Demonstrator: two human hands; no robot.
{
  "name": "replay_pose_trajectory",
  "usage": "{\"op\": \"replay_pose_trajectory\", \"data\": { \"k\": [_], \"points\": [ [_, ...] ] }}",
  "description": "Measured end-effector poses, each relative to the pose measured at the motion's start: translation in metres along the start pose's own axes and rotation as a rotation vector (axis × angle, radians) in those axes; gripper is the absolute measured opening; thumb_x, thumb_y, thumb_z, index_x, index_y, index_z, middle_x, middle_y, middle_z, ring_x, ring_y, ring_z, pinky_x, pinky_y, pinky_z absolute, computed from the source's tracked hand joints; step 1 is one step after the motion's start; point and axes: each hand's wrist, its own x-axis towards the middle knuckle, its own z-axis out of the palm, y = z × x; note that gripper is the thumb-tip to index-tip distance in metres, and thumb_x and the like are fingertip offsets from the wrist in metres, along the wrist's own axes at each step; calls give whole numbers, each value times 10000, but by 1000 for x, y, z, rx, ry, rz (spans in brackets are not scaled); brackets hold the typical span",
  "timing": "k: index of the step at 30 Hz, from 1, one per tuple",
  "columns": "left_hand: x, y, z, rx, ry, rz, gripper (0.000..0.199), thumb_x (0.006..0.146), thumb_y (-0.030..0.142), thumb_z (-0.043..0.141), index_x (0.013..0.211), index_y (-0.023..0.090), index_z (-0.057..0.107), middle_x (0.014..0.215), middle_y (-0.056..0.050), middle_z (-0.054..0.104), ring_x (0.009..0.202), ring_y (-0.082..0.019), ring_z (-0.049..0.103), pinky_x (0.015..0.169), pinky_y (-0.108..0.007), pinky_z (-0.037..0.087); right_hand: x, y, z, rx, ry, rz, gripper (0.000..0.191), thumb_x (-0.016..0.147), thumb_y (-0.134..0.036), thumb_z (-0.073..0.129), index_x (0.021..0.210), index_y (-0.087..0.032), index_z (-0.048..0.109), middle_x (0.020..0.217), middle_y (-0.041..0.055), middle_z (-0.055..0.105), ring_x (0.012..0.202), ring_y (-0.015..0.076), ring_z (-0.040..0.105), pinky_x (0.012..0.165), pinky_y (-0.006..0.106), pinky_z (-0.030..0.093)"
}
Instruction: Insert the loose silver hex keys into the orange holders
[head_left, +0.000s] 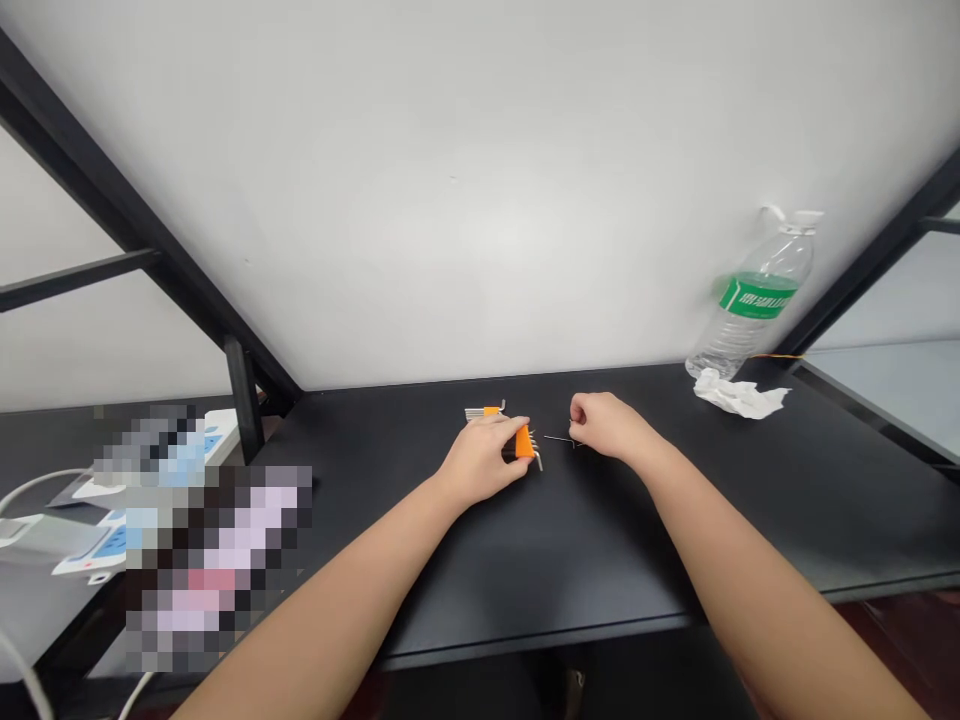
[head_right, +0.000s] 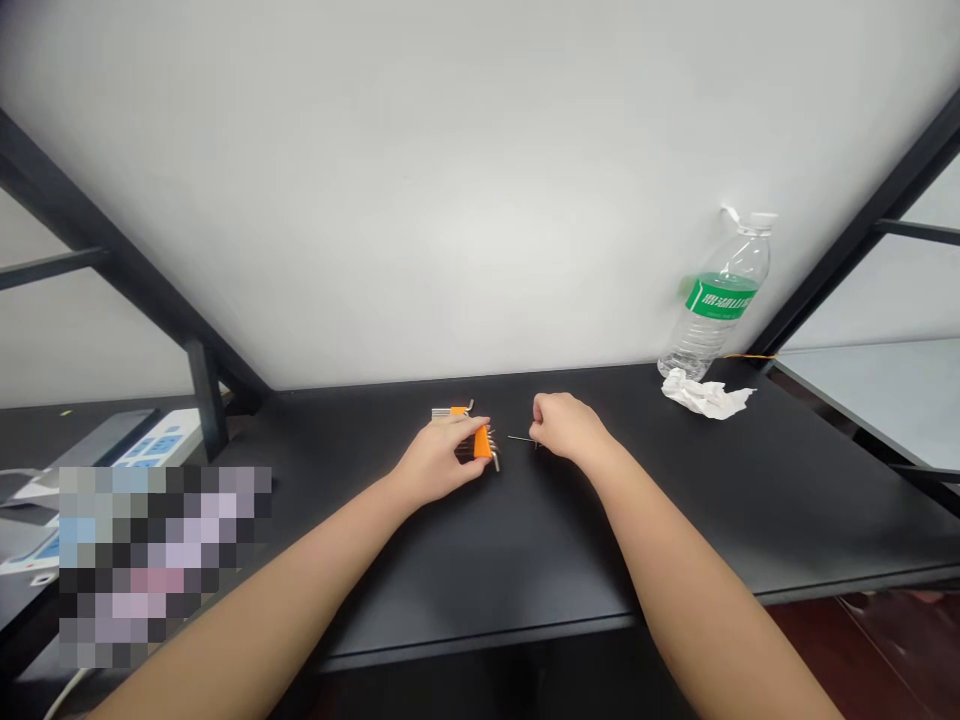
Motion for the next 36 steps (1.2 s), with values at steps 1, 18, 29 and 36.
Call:
{"op": "replay_pose_trajectory", "data": {
  "k": [1,18,29,36],
  "points": [
    [0,0,0,0,0,-3,514,789,294,730,1294,246,648,1181,-65,739,1132,-290,674,1007,-453,539,1,1,0,-27,-20,17,53,785,-229,650,746,-210,621,838,52,696,678,163,599,554,259,351],
    [0,-1,0,17,-12,2,525,806,303,726,1312,206,625,1216,-90,725,1131,-286,675,1018,-450,528,-10,-14,-2,236,56,-451,122,812,-99,524,800,-213,566,772,-13,612,675,125,537,633,244,396],
    [0,1,-1,13,-5,-4,504,798,287,713,1292,217,637,1191,-78,730,1117,-273,682,1012,-426,538,-13,-17,0,177,109,-529,160,920,-113,527,808,-195,608,835,18,603,712,135,530,649,263,408],
    [0,2,-1,12,-12,1,505,785,296,725,1277,210,653,1200,-94,719,1109,-279,678,1016,-445,534,-17,-22,0,135,162,-580,225,968,-118,501,878,-187,695,893,44,614,731,142,565,670,284,448]
  ]
}}
